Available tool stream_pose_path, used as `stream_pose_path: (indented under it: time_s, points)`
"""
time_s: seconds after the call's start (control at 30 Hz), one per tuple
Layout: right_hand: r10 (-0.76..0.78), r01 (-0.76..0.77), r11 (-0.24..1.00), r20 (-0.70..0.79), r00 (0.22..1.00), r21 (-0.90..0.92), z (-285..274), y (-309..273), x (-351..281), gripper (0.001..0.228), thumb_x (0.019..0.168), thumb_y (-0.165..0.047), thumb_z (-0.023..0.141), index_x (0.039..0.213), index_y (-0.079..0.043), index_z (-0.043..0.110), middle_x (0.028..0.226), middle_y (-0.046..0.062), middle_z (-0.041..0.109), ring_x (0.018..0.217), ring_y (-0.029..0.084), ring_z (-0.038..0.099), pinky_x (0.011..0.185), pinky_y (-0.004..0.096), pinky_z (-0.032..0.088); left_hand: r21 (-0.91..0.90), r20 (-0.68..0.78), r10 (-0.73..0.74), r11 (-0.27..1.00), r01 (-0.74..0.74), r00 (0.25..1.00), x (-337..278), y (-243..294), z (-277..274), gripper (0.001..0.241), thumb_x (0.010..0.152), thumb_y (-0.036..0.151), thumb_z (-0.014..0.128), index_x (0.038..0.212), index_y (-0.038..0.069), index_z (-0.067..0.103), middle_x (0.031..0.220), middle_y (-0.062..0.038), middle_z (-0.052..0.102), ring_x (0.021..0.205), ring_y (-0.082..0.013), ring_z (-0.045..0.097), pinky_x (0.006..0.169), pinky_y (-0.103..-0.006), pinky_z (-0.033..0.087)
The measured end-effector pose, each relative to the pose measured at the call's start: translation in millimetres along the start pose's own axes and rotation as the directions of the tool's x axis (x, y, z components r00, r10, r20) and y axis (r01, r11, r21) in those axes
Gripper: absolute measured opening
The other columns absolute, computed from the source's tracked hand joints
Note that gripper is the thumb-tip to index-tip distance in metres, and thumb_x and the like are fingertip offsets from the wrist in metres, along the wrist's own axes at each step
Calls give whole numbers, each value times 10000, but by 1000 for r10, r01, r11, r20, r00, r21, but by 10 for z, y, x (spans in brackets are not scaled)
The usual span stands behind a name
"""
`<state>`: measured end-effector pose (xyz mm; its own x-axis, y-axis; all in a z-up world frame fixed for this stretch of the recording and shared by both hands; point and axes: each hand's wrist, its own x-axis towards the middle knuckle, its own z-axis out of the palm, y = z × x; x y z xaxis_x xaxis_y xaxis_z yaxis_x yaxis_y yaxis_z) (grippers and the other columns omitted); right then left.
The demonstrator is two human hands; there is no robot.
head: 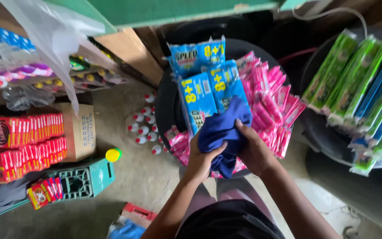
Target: The person uses a blue cloth to wipe down several detergent packages before placing them onto a shelf.
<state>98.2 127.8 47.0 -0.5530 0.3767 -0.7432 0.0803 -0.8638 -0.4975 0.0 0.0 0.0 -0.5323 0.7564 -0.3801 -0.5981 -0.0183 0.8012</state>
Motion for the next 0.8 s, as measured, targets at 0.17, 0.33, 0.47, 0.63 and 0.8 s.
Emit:
stream_pose_path:
  time_s: [0.17, 0.33, 0.47, 0.63, 0.8]
  points:
    - [-71, 81, 963, -47, 996, 258, -337, 831, 193, 402, 1009, -246, 622, 1309, 18, 581, 1169, 119, 705, 1035, 232, 693, 913, 385, 566, 388, -10, 280, 886, -255, 960, -354, -207, -283, 612, 856, 76, 863, 1386, -15, 571, 1282, -166, 659, 1180, -236, 663, 1033, -351, 544]
    - [-367, 382, 879, -106, 924, 284, -41, 1127, -250, 294, 999, -91, 593, 1274, 12, 591, 1094, 100, 710, 988, 214, 698, 902, 374, 552, 16, -236, -406, 907, 421, 883, -713, 170, -359, 685, 777, 319, 761, 1370, 122, 481, 1274, -99, 622, 1116, -193, 669, 746, -405, 569]
    - [-493, 500, 857, -86, 866, 127, 255, 1181, -415, 475, 838, 8, 525, 1307, -39, 585, 1073, 58, 704, 969, 164, 686, 858, 310, 540, -235, -168, -421, 895, 378, 891, -789, -72, -538, 546, 813, 223, 746, 1310, 78, 575, 1181, -112, 672, 1050, -265, 666, 813, -438, 559]
    - [-607, 595, 790, -50, 793, -148, -138, 1610, -143, 427, 769, 97, 539, 1183, 11, 605, 980, 48, 674, 881, 147, 641, 780, 283, 505, -39, -276, -55, 998, 46, 960, -635, -411, -890, 493, 747, -12, 733, 1229, 0, 630, 1087, -66, 700, 1010, -212, 661, 876, -329, 536]
    - [-588, 580, 803, -22, 809, -132, 11, 1661, -162, 290, 766, 135, 620, 1025, 16, 675, 927, 44, 733, 844, 147, 682, 780, 295, 535, 102, -109, 137, 987, -126, 984, -725, 48, -809, 587, 732, -91, 690, 1300, 31, 611, 1118, -50, 685, 1022, -153, 641, 916, -309, 502]
